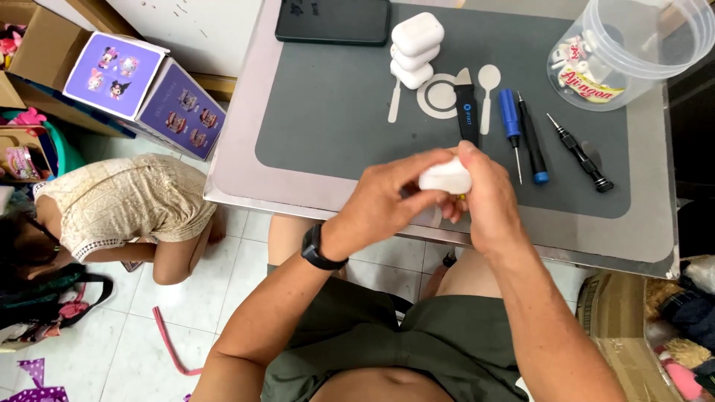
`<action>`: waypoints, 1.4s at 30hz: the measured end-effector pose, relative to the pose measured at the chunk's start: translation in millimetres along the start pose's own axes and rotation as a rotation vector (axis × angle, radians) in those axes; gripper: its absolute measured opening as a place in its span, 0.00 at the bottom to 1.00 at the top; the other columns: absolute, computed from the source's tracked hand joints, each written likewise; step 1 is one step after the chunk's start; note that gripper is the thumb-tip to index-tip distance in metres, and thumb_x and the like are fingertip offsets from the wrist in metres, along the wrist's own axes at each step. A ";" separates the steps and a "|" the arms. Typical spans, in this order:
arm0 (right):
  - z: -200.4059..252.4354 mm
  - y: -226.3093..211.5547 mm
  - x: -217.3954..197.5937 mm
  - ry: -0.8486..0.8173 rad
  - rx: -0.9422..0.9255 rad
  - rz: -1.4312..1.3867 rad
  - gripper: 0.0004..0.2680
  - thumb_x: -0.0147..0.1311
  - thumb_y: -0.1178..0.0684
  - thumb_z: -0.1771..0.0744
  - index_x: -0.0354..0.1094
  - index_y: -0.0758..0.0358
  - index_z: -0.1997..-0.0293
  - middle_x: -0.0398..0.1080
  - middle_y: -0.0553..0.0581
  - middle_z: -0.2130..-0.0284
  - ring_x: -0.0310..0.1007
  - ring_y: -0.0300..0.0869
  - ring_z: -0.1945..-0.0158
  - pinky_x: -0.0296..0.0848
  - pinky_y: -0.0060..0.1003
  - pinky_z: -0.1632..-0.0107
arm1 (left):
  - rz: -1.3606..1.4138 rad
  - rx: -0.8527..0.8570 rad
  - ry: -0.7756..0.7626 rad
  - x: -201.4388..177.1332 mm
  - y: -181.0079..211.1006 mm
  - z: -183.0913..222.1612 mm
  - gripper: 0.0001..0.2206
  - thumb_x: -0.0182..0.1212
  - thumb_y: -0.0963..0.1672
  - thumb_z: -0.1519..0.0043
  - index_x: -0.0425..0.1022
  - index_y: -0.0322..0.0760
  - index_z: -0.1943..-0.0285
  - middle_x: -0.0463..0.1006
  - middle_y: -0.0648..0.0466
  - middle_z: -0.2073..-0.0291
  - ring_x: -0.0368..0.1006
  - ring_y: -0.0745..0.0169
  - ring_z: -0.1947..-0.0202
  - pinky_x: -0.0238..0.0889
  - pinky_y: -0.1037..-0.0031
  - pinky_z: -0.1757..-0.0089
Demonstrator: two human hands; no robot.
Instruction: Using a small metal pry tool to carefully open the plastic housing of an earbud charging case.
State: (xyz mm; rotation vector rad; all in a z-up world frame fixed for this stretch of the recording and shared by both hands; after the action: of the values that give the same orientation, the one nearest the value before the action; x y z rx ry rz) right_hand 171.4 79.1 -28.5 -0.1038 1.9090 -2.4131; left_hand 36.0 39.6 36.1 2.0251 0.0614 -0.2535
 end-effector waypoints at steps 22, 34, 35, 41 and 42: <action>15.2 -17.6 7.2 -0.164 -0.471 0.107 0.12 0.58 0.61 0.33 0.71 0.75 0.44 0.76 0.71 0.67 0.79 0.48 0.66 0.81 0.40 0.67 | 0.415 -0.250 0.252 -30.5 -56.5 9.6 0.16 0.68 0.41 0.36 0.78 0.37 0.39 0.84 0.46 0.57 0.80 0.67 0.61 0.82 0.72 0.62; 29.1 -24.7 14.3 -0.217 -0.475 0.127 0.09 0.62 0.63 0.34 0.74 0.75 0.50 0.77 0.65 0.70 0.77 0.39 0.66 0.80 0.37 0.65 | 0.403 -0.316 0.353 -43.8 -51.4 17.0 0.07 0.67 0.43 0.35 0.84 0.37 0.51 0.85 0.52 0.68 0.72 0.78 0.63 0.76 0.79 0.61; 28.8 -27.8 13.4 -0.216 -0.475 0.101 0.09 0.61 0.63 0.34 0.74 0.76 0.51 0.77 0.66 0.72 0.77 0.41 0.68 0.81 0.37 0.67 | 0.394 -0.262 0.310 -40.5 -41.3 15.6 0.08 0.69 0.42 0.37 0.84 0.36 0.50 0.84 0.50 0.62 0.73 0.75 0.59 0.75 0.77 0.57; 33.7 -26.9 11.8 -0.215 -0.515 0.105 0.09 0.63 0.64 0.35 0.74 0.78 0.53 0.77 0.68 0.74 0.78 0.41 0.69 0.80 0.37 0.69 | 0.371 -0.273 0.310 -40.0 -40.2 15.4 0.09 0.69 0.40 0.38 0.83 0.35 0.49 0.84 0.52 0.65 0.73 0.75 0.60 0.74 0.77 0.57; 34.5 -25.7 14.4 -0.231 -0.537 0.142 0.10 0.64 0.64 0.36 0.74 0.77 0.53 0.77 0.68 0.74 0.76 0.38 0.66 0.79 0.37 0.69 | 0.359 -0.308 0.366 -45.6 -47.4 17.5 0.08 0.65 0.41 0.35 0.83 0.34 0.48 0.83 0.54 0.68 0.71 0.77 0.61 0.74 0.79 0.58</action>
State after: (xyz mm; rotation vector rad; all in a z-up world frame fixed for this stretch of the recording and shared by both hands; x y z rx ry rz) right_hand 159.9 50.2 4.6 -0.2485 2.2965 -1.6647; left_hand -18.4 48.5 -3.7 1.7152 -0.0338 0.3360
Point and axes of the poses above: each hand's wrist, its own z-axis away from the middle knuckle, its own x-axis out of the palm, y = z × x, the point moved 10 cm from there along -z, towards the middle knuckle
